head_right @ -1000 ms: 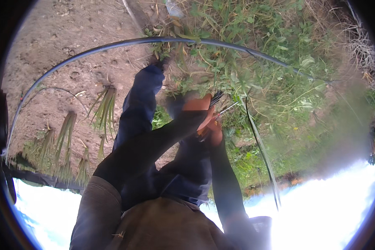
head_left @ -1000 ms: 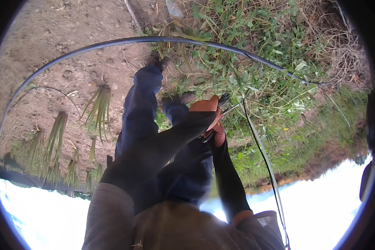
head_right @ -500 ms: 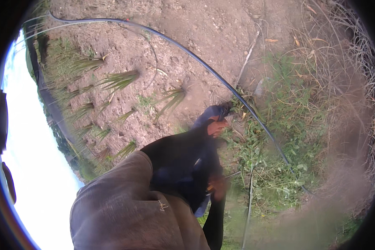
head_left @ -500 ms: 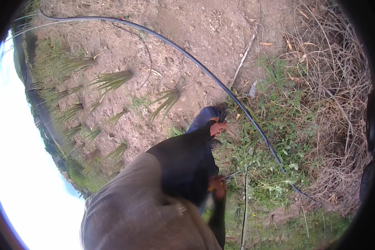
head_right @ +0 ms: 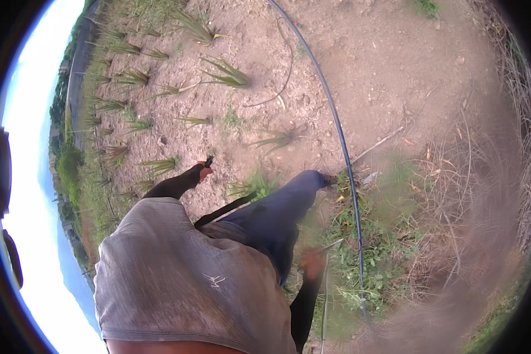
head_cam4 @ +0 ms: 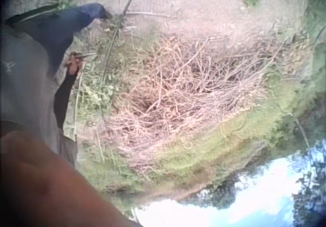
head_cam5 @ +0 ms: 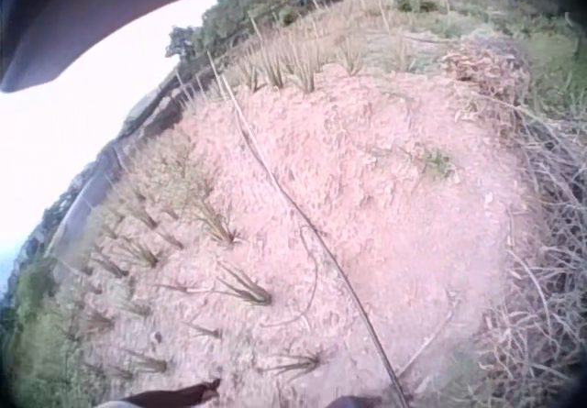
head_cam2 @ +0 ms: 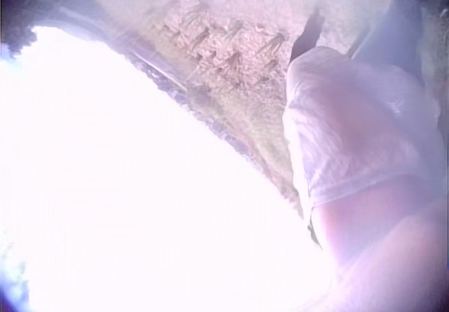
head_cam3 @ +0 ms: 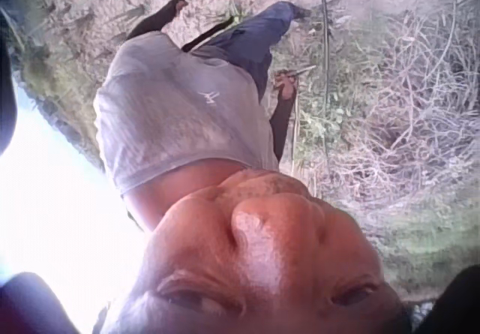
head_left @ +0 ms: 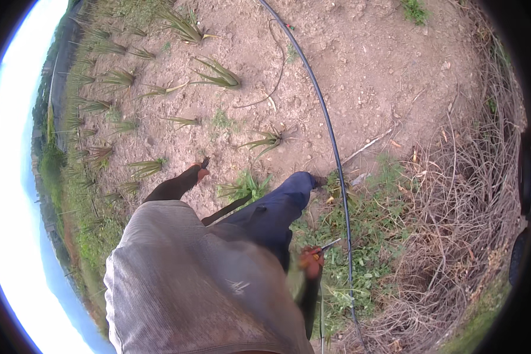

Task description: The person repairs a drip irrigation system in an outdoor garden. They use a knife to cut a black hose, insert a white tube, and secure it with a zip tie. They also use pliers to cut the zip tie and a green valve to control water flow.

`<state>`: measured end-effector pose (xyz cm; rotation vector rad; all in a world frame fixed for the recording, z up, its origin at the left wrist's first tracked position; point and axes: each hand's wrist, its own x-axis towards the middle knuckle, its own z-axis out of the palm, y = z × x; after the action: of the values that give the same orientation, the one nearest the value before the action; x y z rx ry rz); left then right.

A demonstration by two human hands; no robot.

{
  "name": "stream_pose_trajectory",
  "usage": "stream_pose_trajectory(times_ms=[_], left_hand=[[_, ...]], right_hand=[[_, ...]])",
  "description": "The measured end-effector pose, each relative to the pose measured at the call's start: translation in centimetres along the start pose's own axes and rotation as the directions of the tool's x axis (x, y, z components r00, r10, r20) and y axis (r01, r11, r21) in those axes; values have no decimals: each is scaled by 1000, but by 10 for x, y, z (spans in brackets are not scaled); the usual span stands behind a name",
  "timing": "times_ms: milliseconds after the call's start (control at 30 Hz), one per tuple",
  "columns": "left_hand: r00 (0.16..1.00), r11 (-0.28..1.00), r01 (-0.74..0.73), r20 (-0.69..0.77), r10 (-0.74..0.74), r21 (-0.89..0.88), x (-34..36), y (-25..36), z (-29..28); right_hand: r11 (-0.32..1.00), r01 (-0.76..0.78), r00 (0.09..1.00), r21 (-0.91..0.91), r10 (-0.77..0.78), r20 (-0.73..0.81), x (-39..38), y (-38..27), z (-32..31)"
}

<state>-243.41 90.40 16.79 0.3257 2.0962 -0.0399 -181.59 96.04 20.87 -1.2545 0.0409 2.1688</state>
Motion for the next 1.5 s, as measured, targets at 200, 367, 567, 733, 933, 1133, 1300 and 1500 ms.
stream_pose_trajectory(times_ms=[200,367,567,733,933,1133,1300,1500], left_hand=[[993,844,105,13,-116,-526,-133,-153,74],[963,886,9,-233,-132,-464,-170,-194,113],[956,566,-1,-167,-242,-824,-150,-243,72],[934,341,80,-48,-353,-937,-111,-268,24],[960,264,68,-9,-281,-962,10,-274,-84],[971,190,-76,-116,-208,-979,23,-254,-304],[980,55,-92,-100,-172,-994,30,-228,-438],[989,52,-145,-147,-25,-988,35,-154,-519]], right_hand=[[993,45,998,-111,-41,42,-28,24,-74],[480,320,946,-817,-115,303,-56,31,-64],[712,-53,998,-701,62,-13,-52,54,57],[389,71,988,-919,98,118,30,48,160],[369,132,969,-920,147,198,129,93,395],[405,22,907,-914,376,189,162,187,599],[344,85,849,-935,467,249,178,215,773],[412,281,832,-867,346,434,220,225,903]])
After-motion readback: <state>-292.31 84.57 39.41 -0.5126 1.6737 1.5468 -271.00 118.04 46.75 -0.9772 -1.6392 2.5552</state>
